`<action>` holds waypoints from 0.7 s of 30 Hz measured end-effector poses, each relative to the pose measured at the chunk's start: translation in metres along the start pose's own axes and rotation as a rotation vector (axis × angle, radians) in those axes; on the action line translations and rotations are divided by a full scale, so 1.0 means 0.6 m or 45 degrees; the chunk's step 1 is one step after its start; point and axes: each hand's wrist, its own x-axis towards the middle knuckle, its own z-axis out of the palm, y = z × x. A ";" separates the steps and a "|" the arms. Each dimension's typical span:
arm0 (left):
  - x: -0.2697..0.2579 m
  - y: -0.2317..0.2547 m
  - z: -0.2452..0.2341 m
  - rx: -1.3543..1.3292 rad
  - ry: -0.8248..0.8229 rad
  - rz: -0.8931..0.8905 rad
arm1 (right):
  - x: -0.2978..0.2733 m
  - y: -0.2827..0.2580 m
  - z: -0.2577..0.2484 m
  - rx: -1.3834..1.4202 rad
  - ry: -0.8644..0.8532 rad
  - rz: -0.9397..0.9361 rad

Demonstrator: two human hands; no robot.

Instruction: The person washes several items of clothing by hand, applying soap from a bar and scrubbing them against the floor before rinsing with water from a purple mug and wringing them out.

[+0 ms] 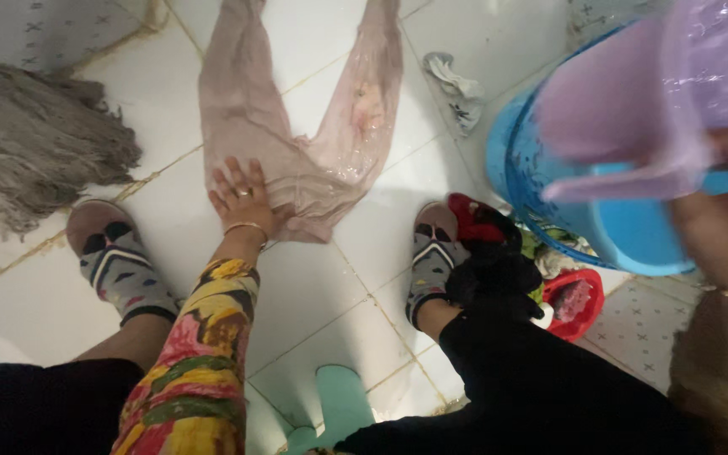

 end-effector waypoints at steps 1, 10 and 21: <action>-0.001 0.002 -0.003 -0.012 -0.008 0.001 | 0.011 -0.035 0.021 0.046 -0.086 -0.088; 0.049 0.009 0.055 -0.198 0.314 0.025 | 0.089 -0.302 0.236 0.111 -0.823 -0.906; 0.079 -0.015 0.043 0.031 0.354 0.182 | -0.020 -0.290 0.367 0.335 -1.214 -0.793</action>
